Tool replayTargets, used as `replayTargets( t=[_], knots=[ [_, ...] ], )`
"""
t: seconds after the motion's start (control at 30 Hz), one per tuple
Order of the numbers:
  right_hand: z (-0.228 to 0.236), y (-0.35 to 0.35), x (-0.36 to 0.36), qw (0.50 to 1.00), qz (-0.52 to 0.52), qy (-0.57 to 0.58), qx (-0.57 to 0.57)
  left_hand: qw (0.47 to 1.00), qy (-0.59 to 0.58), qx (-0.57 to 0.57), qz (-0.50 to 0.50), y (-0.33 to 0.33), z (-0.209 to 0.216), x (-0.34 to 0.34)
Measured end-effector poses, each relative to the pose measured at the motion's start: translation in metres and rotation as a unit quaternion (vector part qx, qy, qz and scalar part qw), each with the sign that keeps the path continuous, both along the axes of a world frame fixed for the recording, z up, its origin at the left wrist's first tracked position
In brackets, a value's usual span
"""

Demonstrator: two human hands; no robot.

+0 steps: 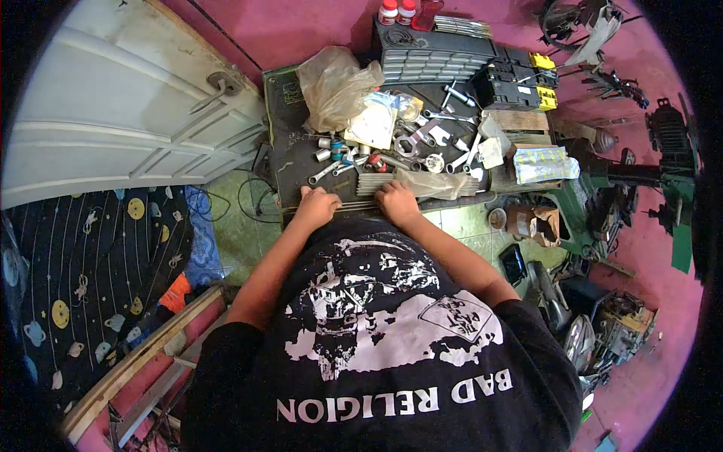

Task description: The person organizes tools on a cluttered workbench. They pick up and place down various wrenches, sockets, and a metal brush, moving them around the surface. They also handle a plastic bag and a small red box, shifting items to clear space.

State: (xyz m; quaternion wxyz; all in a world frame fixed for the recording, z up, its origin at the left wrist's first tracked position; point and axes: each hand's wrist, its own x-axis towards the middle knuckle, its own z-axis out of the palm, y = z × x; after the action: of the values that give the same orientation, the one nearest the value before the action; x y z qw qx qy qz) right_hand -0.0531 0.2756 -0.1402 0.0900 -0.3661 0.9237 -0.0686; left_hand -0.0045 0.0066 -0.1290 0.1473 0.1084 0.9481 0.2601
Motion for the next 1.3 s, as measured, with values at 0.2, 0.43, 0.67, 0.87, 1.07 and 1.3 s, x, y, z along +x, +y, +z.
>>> replayTargets(
  t=[0.2, 0.43, 0.67, 0.87, 1.07, 1.3],
  knots=[
    [0.018, -0.009, 0.006, 1.0, -0.009, 0.0, -0.007, 0.999, 0.041, 0.0, 0.002, 0.004, 0.006, 0.003],
    [0.01, -0.009, 0.011, 0.999, 0.009, -0.003, 0.042, 0.995, 0.06, -0.06, -0.044, 0.004, -0.004, 0.002],
    [0.011, -0.013, 0.006, 0.993, 0.058, -0.029, 0.096, 0.994, 0.03, -0.083, -0.072, 0.01, 0.006, 0.009],
    [0.014, -0.012, 0.009, 0.998, 0.055, 0.017, 0.023, 0.995, 0.058, -0.063, -0.044, 0.009, 0.006, 0.013],
    [0.016, -0.013, 0.006, 0.997, 0.042, -0.039, 0.056, 0.993, 0.045, -0.095, -0.06, 0.012, 0.003, 0.01],
    [0.011, -0.023, -0.005, 0.983, 0.087, -0.069, 0.144, 0.992, 0.042, -0.098, -0.07, 0.014, -0.01, 0.013]
  ],
)
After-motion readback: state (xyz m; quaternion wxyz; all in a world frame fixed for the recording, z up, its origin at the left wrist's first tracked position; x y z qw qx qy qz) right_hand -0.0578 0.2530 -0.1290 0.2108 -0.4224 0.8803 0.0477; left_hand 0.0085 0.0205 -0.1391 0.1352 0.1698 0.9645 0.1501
